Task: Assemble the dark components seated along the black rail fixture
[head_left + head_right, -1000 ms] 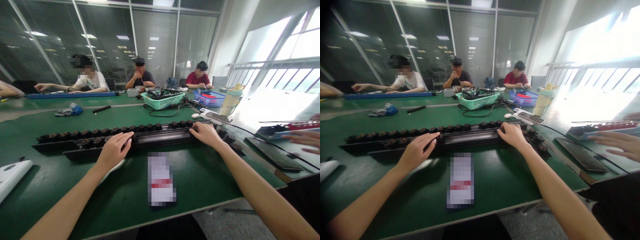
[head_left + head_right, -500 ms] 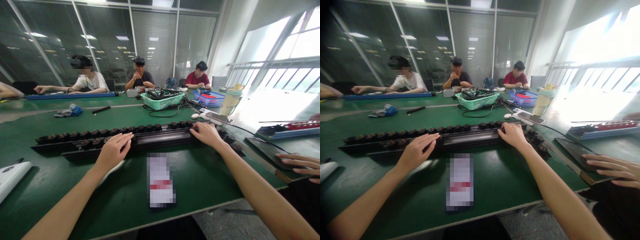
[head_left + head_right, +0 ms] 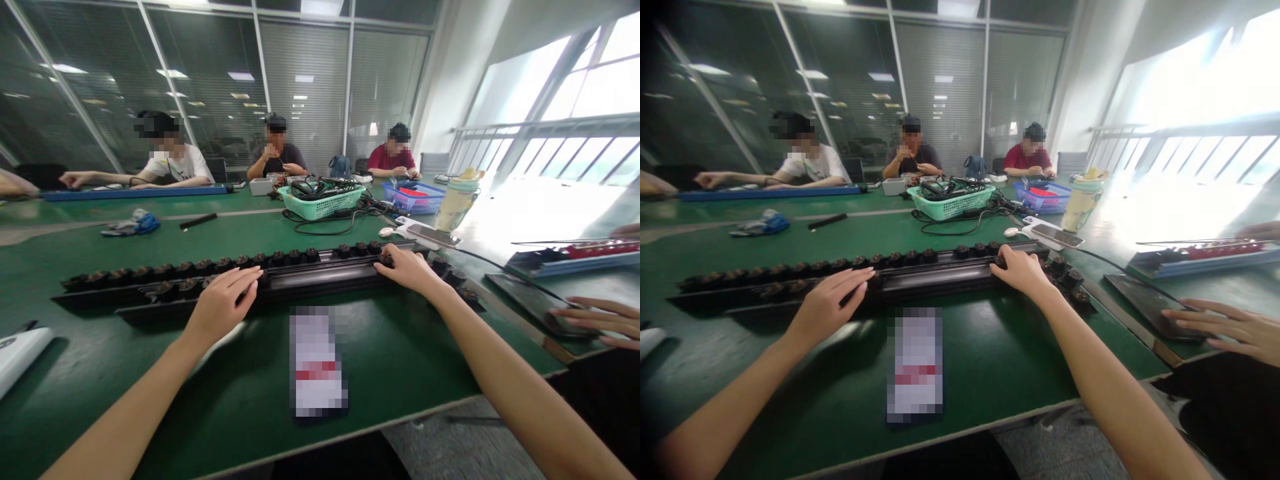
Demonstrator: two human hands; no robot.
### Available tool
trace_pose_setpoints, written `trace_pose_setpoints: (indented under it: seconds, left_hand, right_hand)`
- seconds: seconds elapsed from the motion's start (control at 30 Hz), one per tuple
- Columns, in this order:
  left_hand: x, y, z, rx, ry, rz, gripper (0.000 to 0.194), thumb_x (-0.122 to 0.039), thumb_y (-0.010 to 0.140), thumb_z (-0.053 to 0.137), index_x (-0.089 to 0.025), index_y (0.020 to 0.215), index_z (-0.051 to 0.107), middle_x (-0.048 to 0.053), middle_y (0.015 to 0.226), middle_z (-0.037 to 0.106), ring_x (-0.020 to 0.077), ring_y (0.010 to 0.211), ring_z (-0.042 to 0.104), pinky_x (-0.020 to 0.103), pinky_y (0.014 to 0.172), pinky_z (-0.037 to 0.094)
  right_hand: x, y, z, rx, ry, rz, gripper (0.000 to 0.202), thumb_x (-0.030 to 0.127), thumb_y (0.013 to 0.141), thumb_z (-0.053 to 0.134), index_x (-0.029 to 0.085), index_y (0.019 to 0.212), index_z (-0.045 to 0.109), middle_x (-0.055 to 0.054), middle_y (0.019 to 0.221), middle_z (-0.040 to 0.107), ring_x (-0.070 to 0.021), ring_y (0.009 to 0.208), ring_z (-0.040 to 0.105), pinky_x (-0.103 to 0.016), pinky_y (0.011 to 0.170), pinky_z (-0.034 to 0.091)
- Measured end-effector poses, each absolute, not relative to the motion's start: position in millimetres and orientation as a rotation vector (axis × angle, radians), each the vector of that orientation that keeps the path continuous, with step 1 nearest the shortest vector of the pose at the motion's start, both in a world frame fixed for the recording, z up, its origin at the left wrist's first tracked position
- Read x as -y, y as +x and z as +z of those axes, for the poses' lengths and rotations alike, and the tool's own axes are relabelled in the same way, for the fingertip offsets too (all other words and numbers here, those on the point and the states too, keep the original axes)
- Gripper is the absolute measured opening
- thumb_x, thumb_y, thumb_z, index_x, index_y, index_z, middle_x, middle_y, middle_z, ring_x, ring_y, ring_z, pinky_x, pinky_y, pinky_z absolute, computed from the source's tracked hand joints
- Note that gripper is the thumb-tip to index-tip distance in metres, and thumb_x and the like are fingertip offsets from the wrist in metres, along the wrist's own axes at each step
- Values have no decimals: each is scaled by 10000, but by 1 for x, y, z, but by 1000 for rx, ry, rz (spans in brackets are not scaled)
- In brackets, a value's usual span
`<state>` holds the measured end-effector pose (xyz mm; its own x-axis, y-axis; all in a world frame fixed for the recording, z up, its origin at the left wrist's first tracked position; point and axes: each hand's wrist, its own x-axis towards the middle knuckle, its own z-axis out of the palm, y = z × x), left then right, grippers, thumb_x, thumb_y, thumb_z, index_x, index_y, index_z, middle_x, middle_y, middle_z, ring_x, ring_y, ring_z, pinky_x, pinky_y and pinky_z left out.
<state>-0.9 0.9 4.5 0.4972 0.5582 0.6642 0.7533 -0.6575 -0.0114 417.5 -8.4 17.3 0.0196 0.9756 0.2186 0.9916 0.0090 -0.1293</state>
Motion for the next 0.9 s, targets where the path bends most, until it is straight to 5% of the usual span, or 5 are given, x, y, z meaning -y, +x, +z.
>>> trace_pose_setpoints:
  seconds: [0.9]
  left_hand:
    - [-1, -3, 5, 1125, -2445, -890, 436, -422, 1019, 431, -197, 1252, 723, 78, 1292, 730, 259, 1209, 678, 479, 1144, 481]
  right_hand:
    - [7, 418, 14, 2040, -2028, -51, 330, 472, 969, 458, 208, 1144, 552, -107, 1019, 747, -312, 1000, 672, -412, 856, 404]
